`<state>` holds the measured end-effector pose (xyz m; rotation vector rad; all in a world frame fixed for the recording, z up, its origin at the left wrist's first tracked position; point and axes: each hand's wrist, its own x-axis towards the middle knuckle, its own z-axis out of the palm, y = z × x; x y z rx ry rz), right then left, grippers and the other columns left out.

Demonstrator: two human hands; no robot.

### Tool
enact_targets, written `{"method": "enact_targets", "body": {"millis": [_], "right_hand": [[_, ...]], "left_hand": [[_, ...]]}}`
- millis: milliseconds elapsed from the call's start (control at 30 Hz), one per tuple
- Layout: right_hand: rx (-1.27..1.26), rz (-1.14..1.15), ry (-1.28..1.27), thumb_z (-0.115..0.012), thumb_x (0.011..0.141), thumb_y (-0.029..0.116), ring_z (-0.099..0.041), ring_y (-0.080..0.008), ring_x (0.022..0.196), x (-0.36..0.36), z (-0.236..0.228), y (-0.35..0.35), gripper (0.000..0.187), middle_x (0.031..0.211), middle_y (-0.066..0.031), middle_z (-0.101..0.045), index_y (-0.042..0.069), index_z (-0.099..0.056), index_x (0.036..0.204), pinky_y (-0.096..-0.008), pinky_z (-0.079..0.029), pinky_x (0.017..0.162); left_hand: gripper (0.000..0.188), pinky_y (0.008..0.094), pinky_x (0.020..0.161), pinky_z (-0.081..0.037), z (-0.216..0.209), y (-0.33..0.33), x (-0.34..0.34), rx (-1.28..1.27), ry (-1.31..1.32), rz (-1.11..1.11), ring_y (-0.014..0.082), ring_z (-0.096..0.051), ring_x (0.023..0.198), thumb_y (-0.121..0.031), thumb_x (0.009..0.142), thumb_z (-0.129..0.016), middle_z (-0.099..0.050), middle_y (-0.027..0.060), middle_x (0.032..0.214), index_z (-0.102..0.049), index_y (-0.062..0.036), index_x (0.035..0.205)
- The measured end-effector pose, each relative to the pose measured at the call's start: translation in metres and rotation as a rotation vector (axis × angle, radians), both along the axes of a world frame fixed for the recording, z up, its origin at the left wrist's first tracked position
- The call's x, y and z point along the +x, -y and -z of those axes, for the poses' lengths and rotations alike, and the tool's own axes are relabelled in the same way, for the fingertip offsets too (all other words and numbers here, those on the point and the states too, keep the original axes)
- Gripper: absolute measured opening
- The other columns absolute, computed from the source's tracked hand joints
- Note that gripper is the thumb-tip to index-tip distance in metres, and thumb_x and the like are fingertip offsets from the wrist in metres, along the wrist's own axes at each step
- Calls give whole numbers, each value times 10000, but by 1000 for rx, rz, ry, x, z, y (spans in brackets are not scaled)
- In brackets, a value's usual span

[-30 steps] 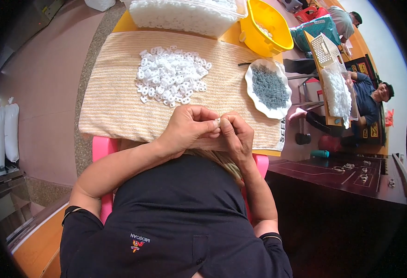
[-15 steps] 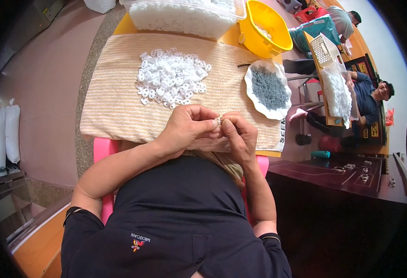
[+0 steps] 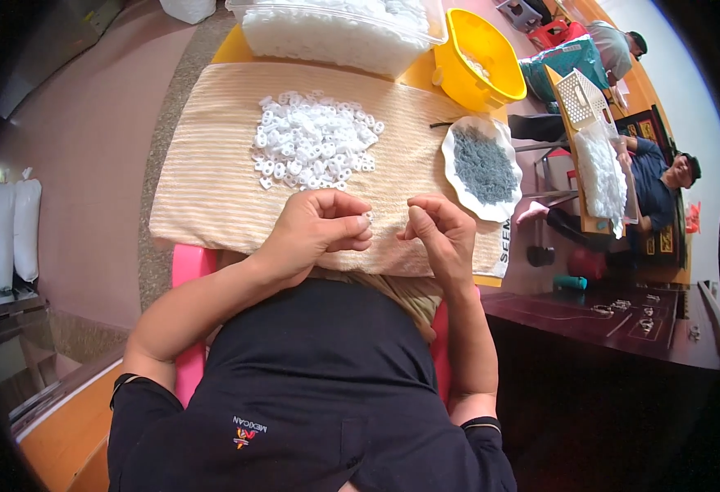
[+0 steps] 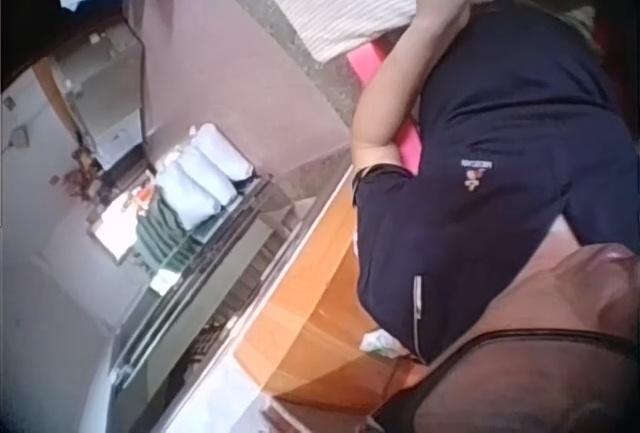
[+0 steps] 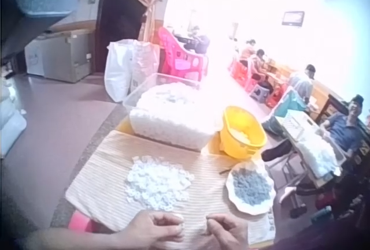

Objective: Assembling small plastic parts by hand on a workbench.

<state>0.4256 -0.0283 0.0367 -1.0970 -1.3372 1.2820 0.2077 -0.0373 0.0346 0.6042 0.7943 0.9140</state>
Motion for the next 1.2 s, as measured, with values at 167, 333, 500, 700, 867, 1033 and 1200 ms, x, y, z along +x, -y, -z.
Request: {"method": "enact_targets", "body": {"millis": [167,333,500,700,867,1033,1200], "right_hand": [[-14,-88,326,-644,898,41,-588,-107,675,-8,-6,-19,117,858,-47,-615,-41,-650,982,-264,-526,633],[323,-96,655,-672,845,43,-619,-163,731,-24,-9,-48,128,885,-94,-643,-1,-672,966,-287,-479,633],[471,-86,990,-656,845,117,-646,-331,845,-34,-2,-61,178,970,-145,-650,13,-678,988,-394,-502,742],[402,-53,1081,-648,854,134,-646,-344,880,-43,-1,-65,223,972,-138,-655,36,-659,1054,-422,-498,761],[410,-52,998,-654,846,131,-647,-333,852,-36,-3,-57,179,947,-135,-657,38,-679,997,-404,-501,738],[385,-185,922,-665,838,138,-646,-318,830,-39,-10,-36,145,929,-125,-654,39,-693,941,-388,-501,732],[344,-273,985,-676,834,165,-643,-320,829,-42,-10,-27,160,911,-119,-647,37,-682,930,-391,-498,730]], "left_hand": [[183,308,775,-588,-6,0,-10,6,18,-41,146,-662,821,-43,894,-654,-648,78,930,-611,21,1059],[173,306,788,-591,-4,0,-13,1,38,-85,148,-654,832,-35,902,-642,-641,87,934,-611,45,1052],[181,308,782,-590,0,1,-16,1,50,-90,143,-662,820,-51,896,-650,-652,78,920,-607,21,1056],[173,308,775,-591,2,0,-17,-7,59,-107,145,-663,807,-46,893,-651,-655,77,909,-612,15,1050],[162,301,767,-590,7,-5,-27,13,81,-154,142,-663,794,-37,893,-645,-658,72,901,-616,8,1047],[162,291,770,-586,3,-9,-34,24,67,-215,144,-663,801,-28,893,-645,-659,77,901,-615,16,1045],[168,285,772,-591,6,-9,-33,20,61,-211,138,-668,803,-32,897,-639,-660,68,899,-611,9,1057]]}}
